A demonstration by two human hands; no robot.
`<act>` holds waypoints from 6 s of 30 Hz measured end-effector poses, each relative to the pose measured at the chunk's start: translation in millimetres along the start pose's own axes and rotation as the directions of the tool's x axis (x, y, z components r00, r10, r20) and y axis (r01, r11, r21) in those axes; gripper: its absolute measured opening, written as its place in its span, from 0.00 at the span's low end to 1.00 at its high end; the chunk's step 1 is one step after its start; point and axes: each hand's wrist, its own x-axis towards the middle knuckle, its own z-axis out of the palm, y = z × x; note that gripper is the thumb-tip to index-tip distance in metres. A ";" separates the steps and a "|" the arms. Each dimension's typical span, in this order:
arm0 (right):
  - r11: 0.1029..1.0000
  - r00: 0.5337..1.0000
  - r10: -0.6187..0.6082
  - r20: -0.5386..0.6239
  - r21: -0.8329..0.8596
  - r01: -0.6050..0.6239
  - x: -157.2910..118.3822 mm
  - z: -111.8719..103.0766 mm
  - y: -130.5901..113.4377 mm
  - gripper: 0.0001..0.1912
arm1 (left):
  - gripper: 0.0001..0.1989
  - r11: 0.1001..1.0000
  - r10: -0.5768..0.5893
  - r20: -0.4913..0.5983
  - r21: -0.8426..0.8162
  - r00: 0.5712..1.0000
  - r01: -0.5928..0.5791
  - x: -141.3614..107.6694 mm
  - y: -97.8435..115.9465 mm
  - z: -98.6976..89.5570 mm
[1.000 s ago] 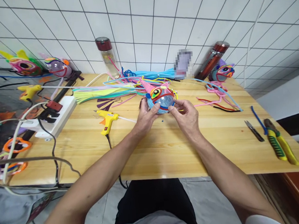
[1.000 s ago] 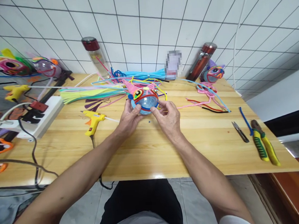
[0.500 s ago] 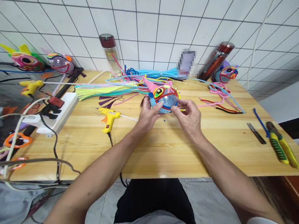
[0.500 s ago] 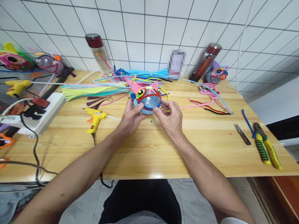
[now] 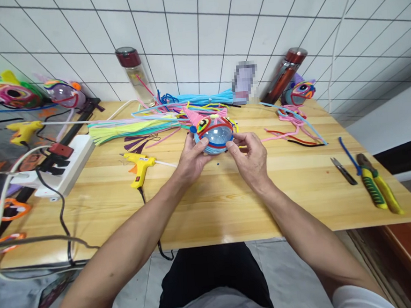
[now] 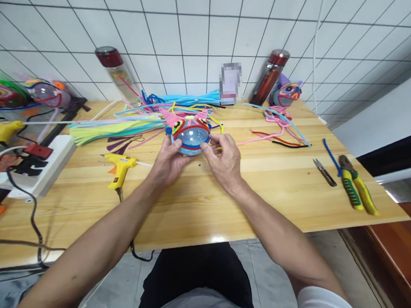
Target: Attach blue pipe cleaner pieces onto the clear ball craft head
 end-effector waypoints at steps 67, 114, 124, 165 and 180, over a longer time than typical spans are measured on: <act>0.949 0.947 -0.304 -0.102 -0.122 0.292 -1.9 1.7 -7.8 0.09 | 0.40 0.997 -0.075 0.131 -0.012 0.989 0.077 -5.0 13.1 1.3; 0.973 0.972 -0.230 -0.044 -0.018 0.230 2.2 -3.2 7.8 0.13 | 0.37 0.993 -0.085 0.049 -0.081 0.995 0.089 0.4 5.7 -5.3; 0.982 0.980 -0.189 -0.067 -0.020 0.188 2.5 -3.6 9.1 0.14 | 0.32 0.986 -0.099 0.072 -0.129 0.993 0.107 0.9 4.1 -7.0; 0.992 0.992 -0.124 -0.018 0.018 0.124 0.6 1.7 11.1 0.18 | 0.27 0.991 -0.081 0.101 -0.096 0.992 0.091 0.2 2.4 -7.4; 0.992 0.993 -0.119 -0.013 0.027 0.119 1.4 2.3 11.2 0.18 | 0.28 0.992 -0.087 0.072 -0.089 0.994 0.093 0.8 1.3 -8.7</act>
